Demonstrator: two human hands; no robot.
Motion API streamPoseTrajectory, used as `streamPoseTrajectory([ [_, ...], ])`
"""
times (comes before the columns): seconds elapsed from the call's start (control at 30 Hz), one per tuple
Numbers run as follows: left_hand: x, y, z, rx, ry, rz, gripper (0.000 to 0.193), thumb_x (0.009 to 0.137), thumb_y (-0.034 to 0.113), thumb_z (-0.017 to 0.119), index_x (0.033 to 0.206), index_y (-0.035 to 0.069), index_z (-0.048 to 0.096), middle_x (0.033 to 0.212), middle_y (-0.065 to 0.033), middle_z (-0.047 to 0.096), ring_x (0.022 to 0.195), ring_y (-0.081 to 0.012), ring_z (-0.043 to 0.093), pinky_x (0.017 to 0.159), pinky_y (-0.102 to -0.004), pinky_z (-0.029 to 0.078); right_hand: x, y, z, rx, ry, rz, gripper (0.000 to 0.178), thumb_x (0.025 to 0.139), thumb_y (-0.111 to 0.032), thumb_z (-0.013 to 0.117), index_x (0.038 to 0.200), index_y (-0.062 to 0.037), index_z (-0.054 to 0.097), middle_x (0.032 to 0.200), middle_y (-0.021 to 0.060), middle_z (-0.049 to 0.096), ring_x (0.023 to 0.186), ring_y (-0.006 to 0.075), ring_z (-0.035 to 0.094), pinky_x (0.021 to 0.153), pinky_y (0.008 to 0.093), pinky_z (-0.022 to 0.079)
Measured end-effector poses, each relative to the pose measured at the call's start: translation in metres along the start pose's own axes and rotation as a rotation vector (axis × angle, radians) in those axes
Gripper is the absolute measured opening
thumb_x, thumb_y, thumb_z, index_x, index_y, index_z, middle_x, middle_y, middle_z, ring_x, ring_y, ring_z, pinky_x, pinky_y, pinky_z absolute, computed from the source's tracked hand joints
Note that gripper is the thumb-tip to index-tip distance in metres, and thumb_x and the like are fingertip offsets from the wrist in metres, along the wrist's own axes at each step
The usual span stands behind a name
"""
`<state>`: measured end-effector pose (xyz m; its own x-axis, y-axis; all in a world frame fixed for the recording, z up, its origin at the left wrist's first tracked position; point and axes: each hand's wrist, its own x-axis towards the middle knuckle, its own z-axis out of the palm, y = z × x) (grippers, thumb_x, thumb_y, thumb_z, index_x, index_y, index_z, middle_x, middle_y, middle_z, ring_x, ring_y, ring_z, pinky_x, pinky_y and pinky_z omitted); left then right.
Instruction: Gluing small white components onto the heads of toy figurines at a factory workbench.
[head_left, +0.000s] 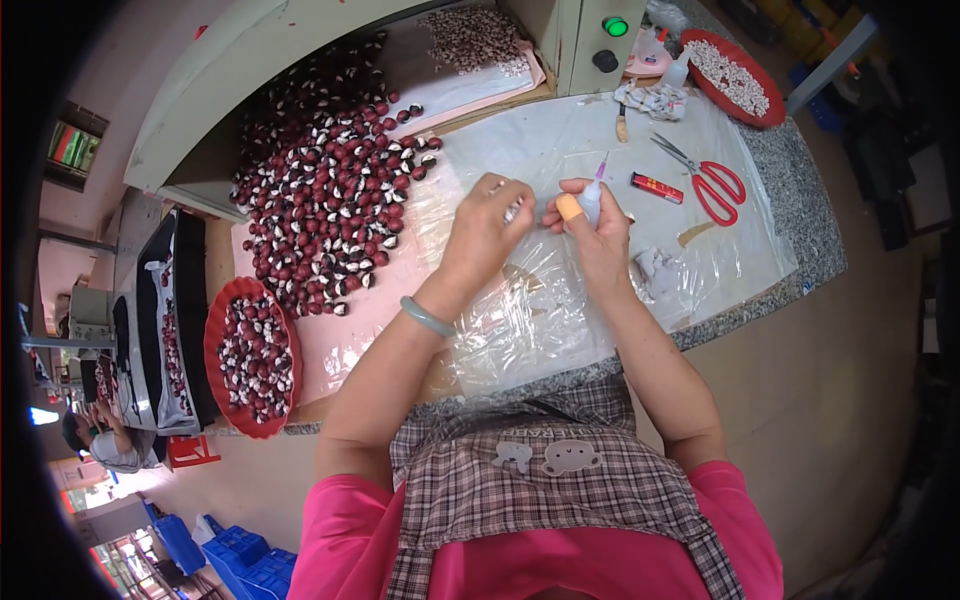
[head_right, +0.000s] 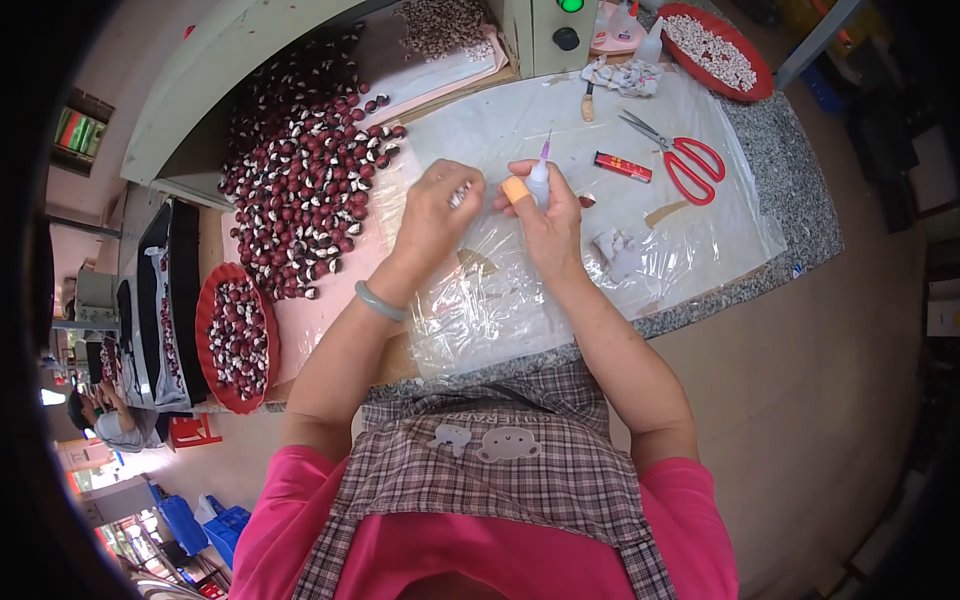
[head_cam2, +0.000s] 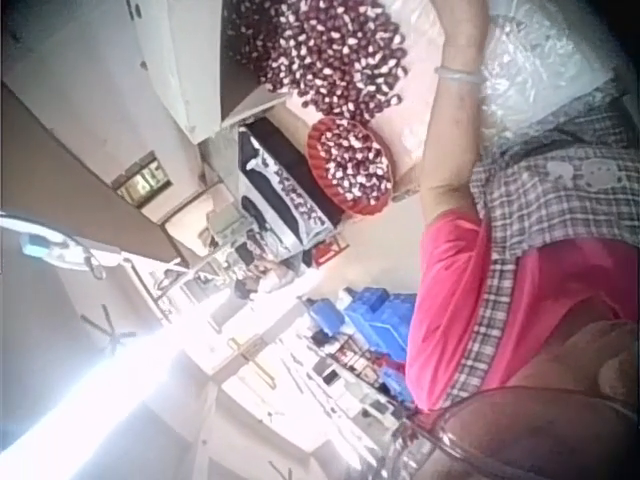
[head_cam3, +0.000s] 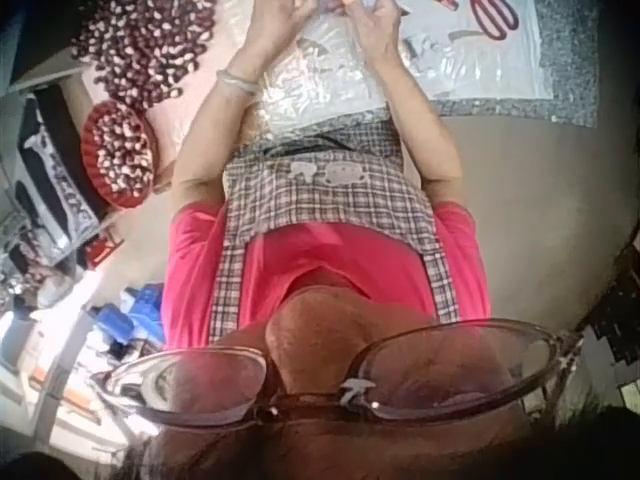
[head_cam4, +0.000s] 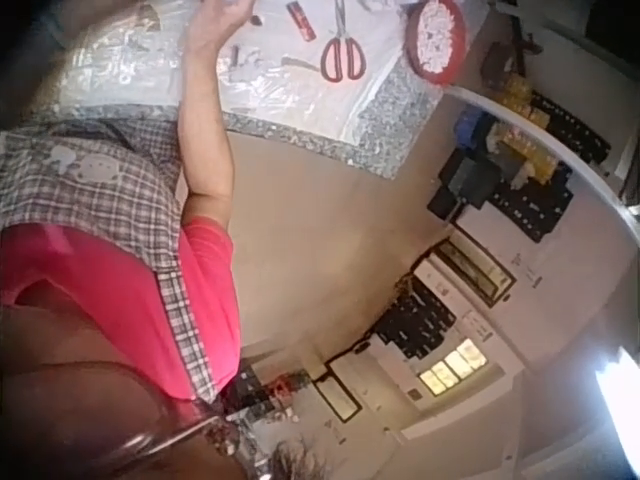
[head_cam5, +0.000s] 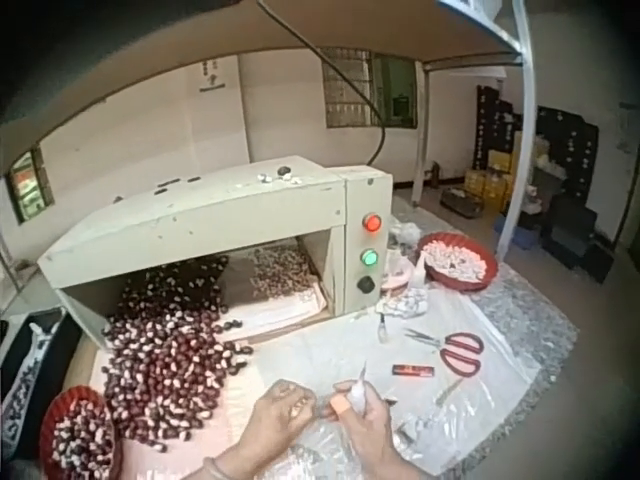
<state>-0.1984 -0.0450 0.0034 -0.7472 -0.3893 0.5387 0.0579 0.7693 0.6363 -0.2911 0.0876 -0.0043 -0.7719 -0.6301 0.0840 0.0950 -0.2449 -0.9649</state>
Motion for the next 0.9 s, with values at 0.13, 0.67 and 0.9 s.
streamPoseTrajectory([
  [0.13,-0.028,0.026,-0.005,0.262,-0.093,0.06,0.01,0.079,0.01,0.065,0.087,0.006,0.061,0.096,-0.013,0.056,0.08,-0.0314,0.06,0.067,-0.0412,0.05,-0.008,0.003,-0.001,-0.026,-0.003,-0.008,0.02,0.092,-0.01,0.058,0.11,-0.0015,0.056,0.091,0.0085,0.065,0.077,0.0136,0.064,0.068,0.0246,0.05],
  [0.67,-0.047,0.029,-0.023,0.114,0.031,-0.043,0.014,0.081,0.012,0.063,0.092,0.007,0.07,0.11,-0.0128,0.059,0.106,-0.0295,0.055,0.094,-0.039,0.041,-0.007,0.004,0.0,-0.069,-0.013,-0.021,0.02,0.093,-0.013,0.059,0.11,-0.0022,0.057,0.087,0.0078,0.065,0.073,0.0126,0.063,0.065,0.024,0.05],
  [0.9,-0.05,0.013,-0.026,-0.509,0.174,-0.386,0.032,0.095,0.005,0.044,0.125,0.002,0.051,0.102,-0.0138,0.068,0.085,-0.0188,0.064,0.077,-0.0277,0.048,-0.012,0.0,0.006,-0.114,-0.035,-0.027,0.021,0.093,-0.015,0.06,0.109,-0.0023,0.057,0.087,0.0081,0.065,0.074,0.0131,0.063,0.068,0.0246,0.05],
])
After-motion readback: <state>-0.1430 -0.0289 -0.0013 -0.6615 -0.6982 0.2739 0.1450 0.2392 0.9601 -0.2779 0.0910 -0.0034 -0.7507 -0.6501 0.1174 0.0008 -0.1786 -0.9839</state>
